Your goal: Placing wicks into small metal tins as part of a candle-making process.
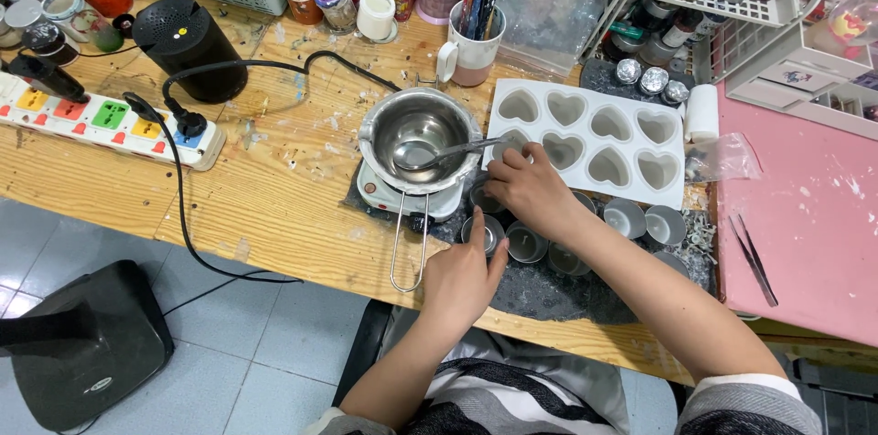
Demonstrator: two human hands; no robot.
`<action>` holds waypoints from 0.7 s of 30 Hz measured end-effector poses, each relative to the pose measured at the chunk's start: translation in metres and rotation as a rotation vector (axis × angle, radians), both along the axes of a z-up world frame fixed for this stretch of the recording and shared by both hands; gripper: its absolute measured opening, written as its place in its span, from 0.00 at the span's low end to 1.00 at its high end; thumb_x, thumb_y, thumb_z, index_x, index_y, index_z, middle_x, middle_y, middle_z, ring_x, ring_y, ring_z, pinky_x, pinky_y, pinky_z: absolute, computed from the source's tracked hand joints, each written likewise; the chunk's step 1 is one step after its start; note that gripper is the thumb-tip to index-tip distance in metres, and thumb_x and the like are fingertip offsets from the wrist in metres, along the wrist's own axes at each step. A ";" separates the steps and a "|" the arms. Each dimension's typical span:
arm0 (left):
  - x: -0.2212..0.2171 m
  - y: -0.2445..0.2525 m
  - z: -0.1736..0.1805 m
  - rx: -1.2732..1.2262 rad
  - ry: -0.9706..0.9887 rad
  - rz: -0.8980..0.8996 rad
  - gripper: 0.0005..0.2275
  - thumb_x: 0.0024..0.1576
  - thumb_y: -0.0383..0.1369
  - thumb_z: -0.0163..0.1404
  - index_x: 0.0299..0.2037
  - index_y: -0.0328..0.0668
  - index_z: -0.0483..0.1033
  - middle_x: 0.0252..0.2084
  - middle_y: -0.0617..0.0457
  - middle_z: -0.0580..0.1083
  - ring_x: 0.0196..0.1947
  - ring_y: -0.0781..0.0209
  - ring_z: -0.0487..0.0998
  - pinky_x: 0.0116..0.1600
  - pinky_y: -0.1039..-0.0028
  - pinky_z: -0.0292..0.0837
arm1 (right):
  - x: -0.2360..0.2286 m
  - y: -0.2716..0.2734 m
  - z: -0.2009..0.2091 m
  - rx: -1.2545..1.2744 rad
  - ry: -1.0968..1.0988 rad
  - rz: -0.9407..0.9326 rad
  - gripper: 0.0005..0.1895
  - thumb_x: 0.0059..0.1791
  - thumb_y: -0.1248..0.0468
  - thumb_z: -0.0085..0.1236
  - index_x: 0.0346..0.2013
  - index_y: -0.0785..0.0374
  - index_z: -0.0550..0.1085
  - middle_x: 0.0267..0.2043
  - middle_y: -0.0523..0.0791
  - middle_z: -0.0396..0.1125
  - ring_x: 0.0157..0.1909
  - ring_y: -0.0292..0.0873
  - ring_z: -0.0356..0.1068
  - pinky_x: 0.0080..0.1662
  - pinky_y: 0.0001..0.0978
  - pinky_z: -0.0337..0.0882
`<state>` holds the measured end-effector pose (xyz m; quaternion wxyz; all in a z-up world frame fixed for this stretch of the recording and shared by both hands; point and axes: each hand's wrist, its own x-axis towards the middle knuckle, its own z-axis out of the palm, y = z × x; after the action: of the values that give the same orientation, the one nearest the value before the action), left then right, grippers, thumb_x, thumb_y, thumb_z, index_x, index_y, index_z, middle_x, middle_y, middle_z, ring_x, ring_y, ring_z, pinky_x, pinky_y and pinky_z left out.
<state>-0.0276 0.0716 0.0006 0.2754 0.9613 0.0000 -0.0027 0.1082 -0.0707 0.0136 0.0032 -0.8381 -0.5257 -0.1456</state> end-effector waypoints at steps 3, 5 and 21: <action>-0.001 0.000 0.001 -0.007 0.002 0.001 0.31 0.63 0.49 0.42 0.68 0.28 0.62 0.16 0.44 0.75 0.16 0.47 0.78 0.22 0.59 0.72 | 0.002 0.000 -0.009 0.059 0.075 -0.051 0.06 0.46 0.58 0.62 0.32 0.55 0.79 0.36 0.40 0.64 0.47 0.43 0.63 0.53 0.44 0.59; -0.001 0.000 -0.004 -0.012 -0.021 0.001 0.31 0.64 0.48 0.43 0.67 0.27 0.62 0.16 0.44 0.74 0.16 0.47 0.78 0.22 0.59 0.72 | 0.001 0.000 -0.011 0.082 0.087 -0.070 0.06 0.46 0.58 0.63 0.32 0.55 0.80 0.36 0.40 0.64 0.47 0.43 0.63 0.53 0.44 0.59; -0.002 0.001 -0.001 -0.008 -0.035 0.006 0.30 0.63 0.48 0.43 0.67 0.28 0.63 0.15 0.46 0.74 0.14 0.49 0.77 0.20 0.61 0.71 | -0.001 0.000 -0.014 0.161 0.175 -0.121 0.06 0.45 0.58 0.64 0.32 0.55 0.80 0.35 0.39 0.66 0.48 0.43 0.63 0.53 0.45 0.57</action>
<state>-0.0293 0.0723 -0.0007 0.2791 0.9601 -0.0018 0.0151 0.1071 -0.0709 -0.0006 0.1078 -0.8747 -0.4586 -0.1135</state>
